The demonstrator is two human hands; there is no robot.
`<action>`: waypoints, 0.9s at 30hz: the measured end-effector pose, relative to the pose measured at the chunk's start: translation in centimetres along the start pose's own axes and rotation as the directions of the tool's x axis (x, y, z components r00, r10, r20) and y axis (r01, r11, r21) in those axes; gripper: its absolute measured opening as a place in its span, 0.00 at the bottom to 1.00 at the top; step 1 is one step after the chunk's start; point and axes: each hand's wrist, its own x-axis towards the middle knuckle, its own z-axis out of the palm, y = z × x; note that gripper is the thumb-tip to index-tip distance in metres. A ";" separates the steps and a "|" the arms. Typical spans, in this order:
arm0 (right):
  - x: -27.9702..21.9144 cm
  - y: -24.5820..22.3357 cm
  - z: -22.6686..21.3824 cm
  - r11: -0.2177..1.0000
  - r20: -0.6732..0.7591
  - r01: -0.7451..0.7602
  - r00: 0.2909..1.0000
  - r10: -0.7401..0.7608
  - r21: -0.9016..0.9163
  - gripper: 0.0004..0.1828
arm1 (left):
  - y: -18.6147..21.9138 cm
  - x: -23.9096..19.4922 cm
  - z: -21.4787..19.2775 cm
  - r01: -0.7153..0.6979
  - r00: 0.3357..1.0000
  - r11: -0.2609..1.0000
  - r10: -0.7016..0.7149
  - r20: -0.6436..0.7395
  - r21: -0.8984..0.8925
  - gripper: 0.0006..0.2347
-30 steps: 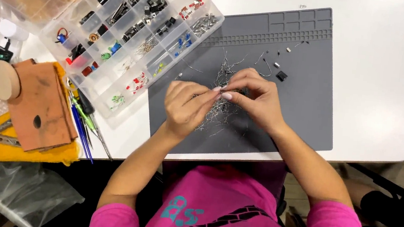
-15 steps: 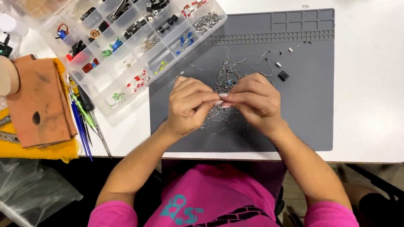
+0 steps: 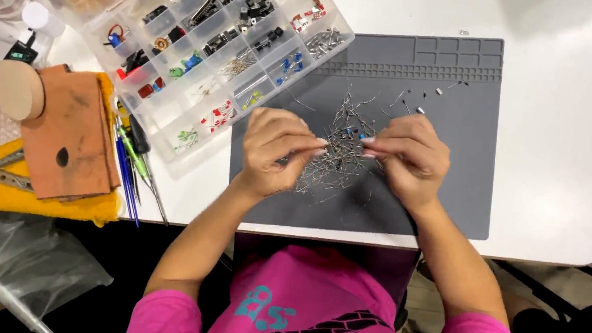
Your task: The person sorts small electronic components, primarily resistors, from a pile on a gray mat. They pick up individual components, briefly inspect them, and place them into compartments of a clear plastic organizer box. The process is repetitive and continues throughout the clip.
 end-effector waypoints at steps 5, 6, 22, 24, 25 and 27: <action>-0.8 -0.2 1.4 0.998 0.037 -0.011 0.999 0.009 0.054 0.02 | 0.6 -0.7 1.7 -0.143 0.990 0.984 0.144 -0.002 0.108 0.10; -1.0 -0.1 1.7 0.997 0.053 -0.019 0.998 0.015 0.079 0.03 | 0.8 -0.9 2.0 -0.207 0.977 0.966 0.211 -0.012 0.157 0.07; -1.2 0.7 0.8 0.990 0.171 -0.137 0.977 0.129 0.031 0.06 | -0.1 -1.2 0.0 -0.246 0.950 0.921 0.290 -0.113 0.302 0.04; -1.6 1.9 -0.4 0.978 0.054 -0.207 0.977 0.206 0.007 0.06 | -0.9 -0.3 -1.7 -0.188 0.933 0.897 0.291 -0.212 0.401 0.04; -1.8 2.6 -1.1 0.979 0.052 -0.206 0.977 0.206 0.004 0.06 | -2.5 -0.7 -3.8 -0.189 0.933 0.898 0.291 -0.213 0.398 0.04; -2.2 3.9 -2.6 0.952 -0.028 -0.303 0.952 0.304 0.054 0.06 | -5.6 -1.7 -7.9 -0.045 0.910 0.678 0.331 -0.250 0.734 0.05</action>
